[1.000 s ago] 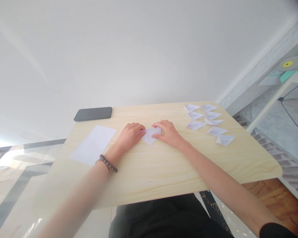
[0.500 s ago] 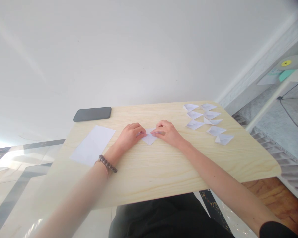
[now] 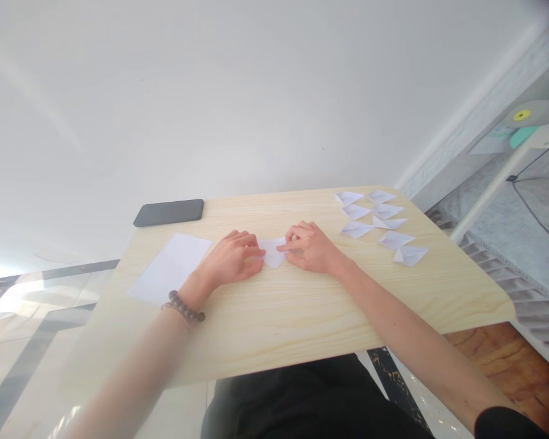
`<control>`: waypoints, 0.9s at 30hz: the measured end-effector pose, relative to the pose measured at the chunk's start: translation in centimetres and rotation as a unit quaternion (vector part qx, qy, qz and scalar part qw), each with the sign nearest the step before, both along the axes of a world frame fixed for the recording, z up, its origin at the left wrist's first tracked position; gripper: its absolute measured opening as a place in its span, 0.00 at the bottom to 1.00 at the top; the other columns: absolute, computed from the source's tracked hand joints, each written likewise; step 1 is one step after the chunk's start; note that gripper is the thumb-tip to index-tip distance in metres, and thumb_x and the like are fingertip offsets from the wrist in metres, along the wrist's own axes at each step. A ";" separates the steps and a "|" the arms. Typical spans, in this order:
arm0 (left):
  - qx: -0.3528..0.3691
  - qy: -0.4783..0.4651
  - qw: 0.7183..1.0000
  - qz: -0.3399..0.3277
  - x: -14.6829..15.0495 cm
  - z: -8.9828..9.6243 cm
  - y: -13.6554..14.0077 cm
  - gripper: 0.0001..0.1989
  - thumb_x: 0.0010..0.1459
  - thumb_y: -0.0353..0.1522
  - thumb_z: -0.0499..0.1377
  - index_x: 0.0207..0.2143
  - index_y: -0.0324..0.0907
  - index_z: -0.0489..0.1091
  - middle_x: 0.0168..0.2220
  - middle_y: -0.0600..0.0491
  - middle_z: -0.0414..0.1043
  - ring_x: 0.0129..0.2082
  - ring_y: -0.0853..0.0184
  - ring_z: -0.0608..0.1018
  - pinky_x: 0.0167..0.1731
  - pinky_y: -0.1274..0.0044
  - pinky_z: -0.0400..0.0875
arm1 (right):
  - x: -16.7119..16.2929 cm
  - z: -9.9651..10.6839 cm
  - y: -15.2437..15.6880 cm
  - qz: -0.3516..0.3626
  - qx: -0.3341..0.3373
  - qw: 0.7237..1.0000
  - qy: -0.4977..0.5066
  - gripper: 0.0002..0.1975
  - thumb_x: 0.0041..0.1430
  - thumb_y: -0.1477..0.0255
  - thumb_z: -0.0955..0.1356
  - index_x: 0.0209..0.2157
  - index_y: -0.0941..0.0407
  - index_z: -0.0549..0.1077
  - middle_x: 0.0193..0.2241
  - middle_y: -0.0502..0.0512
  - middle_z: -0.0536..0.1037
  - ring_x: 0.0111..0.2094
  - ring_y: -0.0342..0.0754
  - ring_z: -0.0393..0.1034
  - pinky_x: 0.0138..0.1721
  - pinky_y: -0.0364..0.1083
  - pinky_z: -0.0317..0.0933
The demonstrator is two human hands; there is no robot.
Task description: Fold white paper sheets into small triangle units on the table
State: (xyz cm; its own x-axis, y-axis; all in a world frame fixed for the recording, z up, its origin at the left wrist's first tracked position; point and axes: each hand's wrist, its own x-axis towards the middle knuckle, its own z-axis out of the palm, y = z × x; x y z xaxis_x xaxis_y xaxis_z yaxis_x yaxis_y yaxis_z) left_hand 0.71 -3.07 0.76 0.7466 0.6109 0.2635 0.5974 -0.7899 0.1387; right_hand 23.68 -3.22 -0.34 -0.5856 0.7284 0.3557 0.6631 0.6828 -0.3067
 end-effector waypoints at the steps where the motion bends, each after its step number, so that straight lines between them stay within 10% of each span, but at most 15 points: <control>1: -0.002 -0.002 1.000 0.006 0.1 0.1 0.0 0.13 0.56 0.36 0.50 0.34 0.45 0.73 0.31 0.51 0.68 0.32 0.67 0.69 0.35 0.73 0.60 | 0.0 0.0 0.1 -0.005 0.003 1.000 0.001 0.07 0.51 0.70 0.65 0.29 0.51 0.76 0.30 0.52 0.71 0.35 0.47 0.60 0.39 0.49 0.50; 6: -0.015 -0.005 0.998 0.061 0.8 0.0 0.1 0.16 0.58 0.37 0.48 0.25 0.43 0.72 0.25 0.52 0.67 0.29 0.68 0.68 0.30 0.75 0.60 | 0.1 -0.2 0.4 -0.041 0.004 0.999 0.019 0.09 0.51 0.72 0.65 0.20 0.54 0.73 0.27 0.52 0.72 0.34 0.47 0.61 0.40 0.49 0.51; 16: -0.064 -0.076 0.988 0.121 0.6 -1.5 0.5 0.14 0.56 0.39 0.52 0.43 0.46 0.67 0.45 0.49 0.64 0.45 0.60 0.64 0.45 0.67 0.59 | 0.6 -0.8 0.7 -0.037 -0.120 0.987 0.099 0.07 0.48 0.66 0.68 0.29 0.54 0.72 0.37 0.52 0.70 0.40 0.47 0.64 0.45 0.49 0.56; 27: -0.119 -0.131 0.978 0.109 1.3 -2.0 0.6 0.16 0.53 0.42 0.54 0.42 0.43 0.64 0.42 0.49 0.64 0.43 0.61 0.65 0.45 0.68 0.60 | -0.3 -0.8 0.4 -0.022 -0.123 0.986 0.109 0.05 0.53 0.68 0.65 0.28 0.55 0.70 0.42 0.53 0.69 0.46 0.47 0.60 0.49 0.50 0.54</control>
